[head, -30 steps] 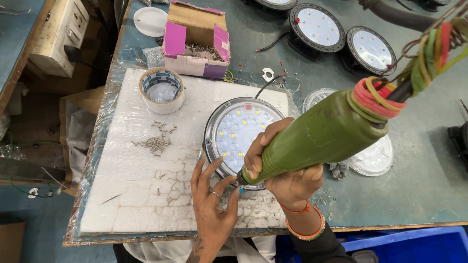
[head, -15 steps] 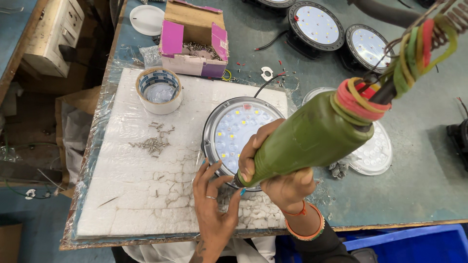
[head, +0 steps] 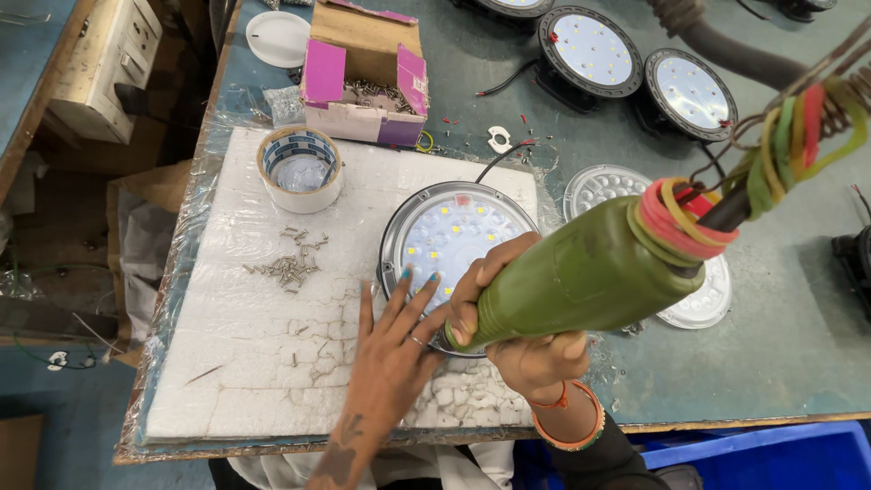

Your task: The person uses a green pneumatic screwdriver to fasten screws into the rim of a circular LED light fixture. They repeatedly pick up screws from the table and drive them into the fixture while holding the tool with their right hand.

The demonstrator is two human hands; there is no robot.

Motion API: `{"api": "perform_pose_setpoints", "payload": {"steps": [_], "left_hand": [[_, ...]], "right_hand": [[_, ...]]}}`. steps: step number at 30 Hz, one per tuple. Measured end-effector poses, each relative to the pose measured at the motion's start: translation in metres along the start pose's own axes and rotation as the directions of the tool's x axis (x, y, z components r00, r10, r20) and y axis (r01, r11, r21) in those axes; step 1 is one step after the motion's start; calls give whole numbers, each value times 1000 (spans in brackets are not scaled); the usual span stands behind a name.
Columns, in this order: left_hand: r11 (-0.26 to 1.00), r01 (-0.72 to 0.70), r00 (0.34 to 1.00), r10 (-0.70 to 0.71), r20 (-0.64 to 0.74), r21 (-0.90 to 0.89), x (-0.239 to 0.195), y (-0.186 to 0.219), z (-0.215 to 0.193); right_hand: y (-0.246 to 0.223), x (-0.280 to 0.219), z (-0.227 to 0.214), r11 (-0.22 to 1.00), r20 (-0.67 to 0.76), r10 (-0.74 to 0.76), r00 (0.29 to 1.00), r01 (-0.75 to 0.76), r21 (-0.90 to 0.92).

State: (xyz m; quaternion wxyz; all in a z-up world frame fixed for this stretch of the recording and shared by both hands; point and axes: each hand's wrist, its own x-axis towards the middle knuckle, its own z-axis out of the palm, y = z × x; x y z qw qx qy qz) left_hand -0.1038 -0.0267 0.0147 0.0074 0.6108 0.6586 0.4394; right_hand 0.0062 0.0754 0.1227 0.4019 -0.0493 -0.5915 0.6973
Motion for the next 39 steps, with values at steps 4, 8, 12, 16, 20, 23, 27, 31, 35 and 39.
{"api": "perform_pose_setpoints", "payload": {"steps": [4, 8, 12, 16, 20, 23, 27, 31, 35, 39], "left_hand": [[981, -191, 974, 184, 132, 39, 8, -19, -8], [962, -267, 955, 258, 147, 48, 10, -23, -9], [951, -302, 947, 293, 131, 60, 11, -24, -11], [941, -332, 940, 324, 105, 71, 12, -24, -11], [934, -345, 936, 335, 106, 96, 10, -25, -8], [935, -343, 937, 334, 102, 91, 8, -26, -8], [954, -296, 948, 287, 140, 50, 10, -26, -7], [969, -249, 961, 247, 127, 1, 8, -25, -7], [974, -223, 966, 216, 140, 38, 5, -20, -2], [913, -358, 930, 329, 165, 197, 7, 1, 19]], "right_hand": [[4, 0, 1, 999, -25, -28, 999, 27, -35], [4, -1, -1, 999, -11, -25, 1000, 24, -33], [3, -3, -2, 999, -60, 19, 998, -20, -27], [4, -4, -4, 999, -33, -28, 999, 26, -46], [5, -6, -7, 999, -3, -33, 999, 33, -37], [10, -5, -7, 998, 3, -60, 998, 60, -23], [11, -6, -8, 997, -6, -72, 997, 72, 32], [9, 3, -16, 987, -31, -42, 999, 47, 153], [-9, 8, -37, 980, -23, -100, 995, 102, 168], [-32, 7, -59, 983, -161, -133, 978, 151, 104]]}}
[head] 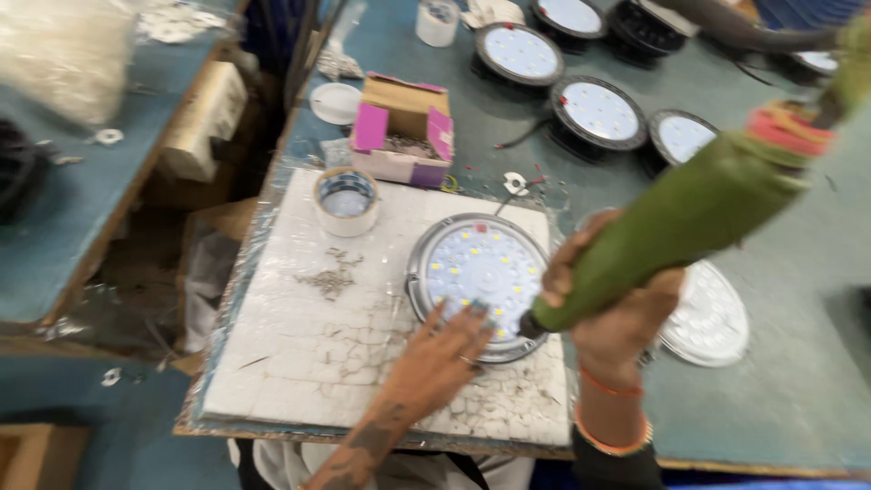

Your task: The person uses a green pneumatic screwdriver to fasten screws into the rim of a circular LED light fixture. They repeatedly pick up screws from the table and drive them into the fixture while holding the tool with their right hand.

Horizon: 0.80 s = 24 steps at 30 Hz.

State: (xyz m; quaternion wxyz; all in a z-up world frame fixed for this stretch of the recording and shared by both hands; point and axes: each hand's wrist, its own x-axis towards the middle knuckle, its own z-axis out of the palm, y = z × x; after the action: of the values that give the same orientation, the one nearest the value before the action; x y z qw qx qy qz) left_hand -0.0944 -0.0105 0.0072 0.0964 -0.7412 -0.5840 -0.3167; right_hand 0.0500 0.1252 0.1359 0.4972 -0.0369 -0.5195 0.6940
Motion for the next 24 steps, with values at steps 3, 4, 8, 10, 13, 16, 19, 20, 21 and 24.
{"api": "perform_pose_setpoints", "payload": {"steps": [3, 4, 8, 10, 13, 16, 19, 20, 21, 24], "left_hand": [[991, -20, 1000, 19, 10, 129, -2, 8, 1], [995, -18, 1000, 18, 4, 93, -3, 6, 2], [1000, 8, 1000, -8, -14, 6, -19, -4, -1], [998, 66, 998, -66, -17, -2, -33, -7, -7], [945, 317, 947, -320, -27, -86, -62, -16, -26], [818, 576, 781, -551, -293, -4, -90, -27, -50], [672, 737, 599, -701, -387, -76, -100, -32, -64], [666, 743, 594, -705, -387, -72, -97, -34, -66], [658, 750, 588, -710, -388, -69, -95, -34, -67], [622, 781, 569, -749, -338, -64, -86, -33, -71]], "right_hand": [[-10, 3, -9, 995, 9, -31, 999, 32, -90], [-9, 4, -12, 992, 16, -35, 999, 37, -123], [-10, 4, -25, 972, 22, -43, 999, 47, -231], [-8, 2, -28, 966, -4, -41, 999, 39, -254], [-6, 1, -34, 959, -13, -40, 999, 35, -281], [-1, -1, -38, 974, -8, -30, 1000, 27, -226], [4, -2, -38, 980, 4, -32, 999, 32, -198], [5, -1, -37, 980, 8, -36, 999, 37, -193], [6, -1, -36, 982, 4, -36, 999, 36, -186], [7, -2, -31, 987, 2, -34, 999, 34, -159]]}}
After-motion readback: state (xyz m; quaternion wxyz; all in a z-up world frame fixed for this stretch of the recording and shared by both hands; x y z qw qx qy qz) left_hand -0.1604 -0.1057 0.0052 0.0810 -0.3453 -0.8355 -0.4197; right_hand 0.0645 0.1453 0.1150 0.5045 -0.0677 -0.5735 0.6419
